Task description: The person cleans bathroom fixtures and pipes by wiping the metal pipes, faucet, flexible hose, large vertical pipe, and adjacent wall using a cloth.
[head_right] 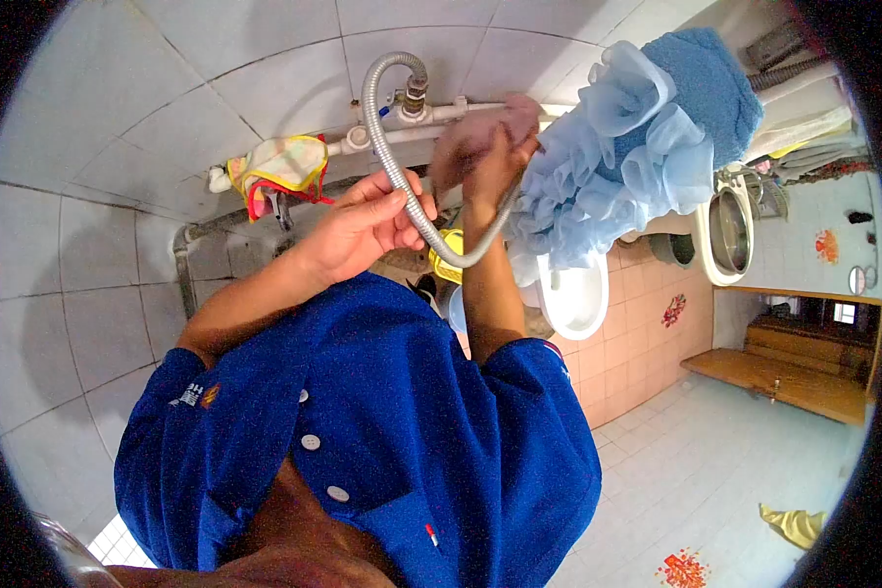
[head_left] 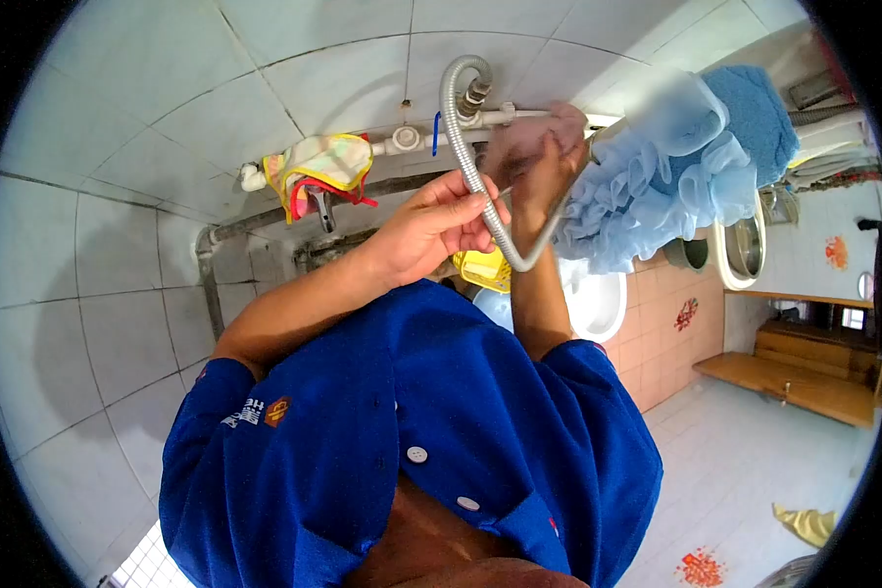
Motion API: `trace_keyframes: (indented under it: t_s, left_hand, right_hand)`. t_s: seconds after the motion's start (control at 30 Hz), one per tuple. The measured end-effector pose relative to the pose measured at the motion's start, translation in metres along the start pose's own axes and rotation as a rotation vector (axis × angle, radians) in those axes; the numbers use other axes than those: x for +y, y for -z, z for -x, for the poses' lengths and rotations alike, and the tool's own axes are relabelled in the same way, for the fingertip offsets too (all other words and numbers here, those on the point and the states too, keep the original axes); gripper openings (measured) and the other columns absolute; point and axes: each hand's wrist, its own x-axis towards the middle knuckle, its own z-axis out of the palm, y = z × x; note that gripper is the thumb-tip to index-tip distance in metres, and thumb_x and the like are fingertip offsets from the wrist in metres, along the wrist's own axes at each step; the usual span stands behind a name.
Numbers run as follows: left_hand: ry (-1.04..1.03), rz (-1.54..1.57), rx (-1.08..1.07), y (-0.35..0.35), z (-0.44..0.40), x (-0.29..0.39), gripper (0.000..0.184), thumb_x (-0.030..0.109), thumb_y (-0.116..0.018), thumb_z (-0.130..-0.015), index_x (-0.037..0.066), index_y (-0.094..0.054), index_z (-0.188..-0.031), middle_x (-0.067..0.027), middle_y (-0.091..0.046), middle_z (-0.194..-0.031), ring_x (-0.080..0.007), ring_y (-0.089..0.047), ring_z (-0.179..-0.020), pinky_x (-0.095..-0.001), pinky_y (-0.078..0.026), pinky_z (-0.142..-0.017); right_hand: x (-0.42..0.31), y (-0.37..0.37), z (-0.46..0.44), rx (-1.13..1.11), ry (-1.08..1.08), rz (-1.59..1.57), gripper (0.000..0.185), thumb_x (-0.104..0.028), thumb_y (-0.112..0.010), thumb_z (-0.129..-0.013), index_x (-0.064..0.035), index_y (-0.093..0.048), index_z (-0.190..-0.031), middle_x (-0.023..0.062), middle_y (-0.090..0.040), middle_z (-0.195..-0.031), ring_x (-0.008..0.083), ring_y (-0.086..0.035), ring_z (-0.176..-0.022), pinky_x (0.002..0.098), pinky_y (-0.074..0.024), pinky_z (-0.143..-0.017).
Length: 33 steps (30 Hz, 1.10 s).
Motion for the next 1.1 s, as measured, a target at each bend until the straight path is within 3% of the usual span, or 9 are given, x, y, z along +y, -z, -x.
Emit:
trace_keyframes:
  t_s: [0.1, 0.17, 0.37, 0.57, 0.77, 0.87, 0.97, 1.03, 1.1]
  left_hand:
    - [-0.002, 0.014, -0.015, 0.002, 0.0, 0.0, 0.02, 0.019, -0.049, -0.101, 0.008, -0.053, -0.116, -0.0109, -0.061, -0.108, -0.012, -0.057, -0.078, -0.0306, -0.051, -0.077]
    - [0.007, 0.001, -0.018, 0.003, -0.002, 0.002, 0.02, 0.019, -0.049, -0.1, 0.008, -0.053, -0.117, -0.011, -0.061, -0.108, -0.012, -0.057, -0.078, -0.0308, -0.051, -0.078]
    - [0.007, 0.003, -0.005, 0.001, -0.005, 0.001, 0.02, 0.019, -0.048, -0.101, 0.008, -0.052, -0.117, -0.0113, -0.06, -0.109, -0.0122, -0.057, -0.08, -0.0315, -0.051, -0.078]
    - [0.02, -0.001, -0.012, -0.003, -0.008, 0.001, 0.019, 0.018, -0.047, -0.101, 0.009, -0.052, -0.116, -0.0116, -0.059, -0.108, -0.0126, -0.056, -0.08, -0.0314, -0.051, -0.079]
    - [0.025, 0.001, 0.001, -0.002, -0.007, 0.0, 0.019, 0.019, -0.047, -0.101, 0.009, -0.052, -0.116, -0.0121, -0.059, -0.109, -0.0127, -0.056, -0.08, -0.0313, -0.051, -0.078]
    - [0.034, -0.013, 0.003, 0.0, -0.01, 0.001, 0.019, 0.019, -0.047, -0.101, 0.009, -0.052, -0.117, -0.012, -0.059, -0.109, -0.0125, -0.056, -0.079, -0.0314, -0.051, -0.078]
    - [0.018, 0.007, -0.006, -0.001, -0.008, -0.001, 0.02, 0.019, -0.048, -0.101, 0.009, -0.052, -0.118, -0.0119, -0.059, -0.109, -0.0125, -0.056, -0.079, -0.0318, -0.051, -0.078]
    - [0.021, 0.003, 0.006, 0.0, -0.007, 0.0, 0.02, 0.019, -0.047, -0.101, 0.009, -0.052, -0.118, -0.012, -0.059, -0.109, -0.0124, -0.056, -0.079, -0.0323, -0.051, -0.079]
    - [0.022, 0.016, 0.021, 0.0, -0.005, -0.001, 0.02, 0.019, -0.047, -0.101, 0.009, -0.052, -0.118, -0.0119, -0.059, -0.109, -0.0125, -0.056, -0.079, -0.0324, -0.051, -0.079]
  right_hand:
    - [0.014, -0.023, 0.016, 0.033, 0.065, 0.286, 0.059, 0.0, -0.061, -0.079, -0.0004, -0.046, -0.136, 0.014, -0.051, -0.127, 0.029, -0.045, -0.124, 0.0359, -0.0369, -0.104]
    - [0.01, -0.019, 0.015, -0.302, 0.227, 0.632, 0.058, 0.002, -0.061, -0.08, -0.0021, -0.047, -0.136, 0.0168, -0.049, -0.134, 0.0314, -0.043, -0.128, 0.036, -0.0346, -0.107]
    - [-0.009, -0.022, 0.005, 0.044, 0.2, 0.368, 0.058, 0.004, -0.057, -0.079, -0.0017, -0.046, -0.137, 0.0211, -0.05, -0.126, 0.0341, -0.049, -0.119, 0.0389, -0.0365, -0.105]
    - [-0.019, -0.014, 0.014, -0.363, 0.232, 0.68, 0.056, 0.005, -0.056, -0.079, -0.0002, -0.046, -0.134, 0.0204, -0.048, -0.124, 0.0329, -0.043, -0.126, 0.0408, -0.0346, -0.107]
    - [-0.034, -0.03, 0.006, 0.112, 0.443, 0.538, 0.053, 0.004, -0.052, -0.082, -0.0012, -0.048, -0.134, 0.0225, -0.05, -0.13, 0.0347, -0.045, -0.127, 0.0396, -0.0334, -0.107]
    - [-0.013, -0.022, 0.02, -0.347, 0.253, 0.787, 0.054, 0.006, -0.053, -0.08, -0.0013, -0.051, -0.133, 0.0217, -0.05, -0.136, 0.035, -0.047, -0.127, 0.038, -0.0375, -0.105]
    - [-0.019, -0.016, 0.017, -0.4, 0.277, 0.66, 0.051, 0.005, -0.054, -0.081, -0.0015, -0.053, -0.131, 0.0194, -0.051, -0.135, 0.0318, -0.049, -0.125, 0.0368, -0.0386, -0.104]
    - [-0.026, -0.024, 0.013, -0.316, 0.177, 0.51, 0.047, 0.003, -0.054, -0.083, 0.0013, -0.053, -0.13, 0.0186, -0.054, -0.134, 0.0291, -0.049, -0.126, 0.0367, -0.0388, -0.104]
    - [-0.018, -0.029, 0.0, 0.171, 0.3, 0.375, 0.044, 0.003, -0.054, -0.085, 0.0017, -0.054, -0.129, 0.0173, -0.058, -0.128, 0.0266, -0.053, -0.123, 0.0359, -0.0405, -0.103]
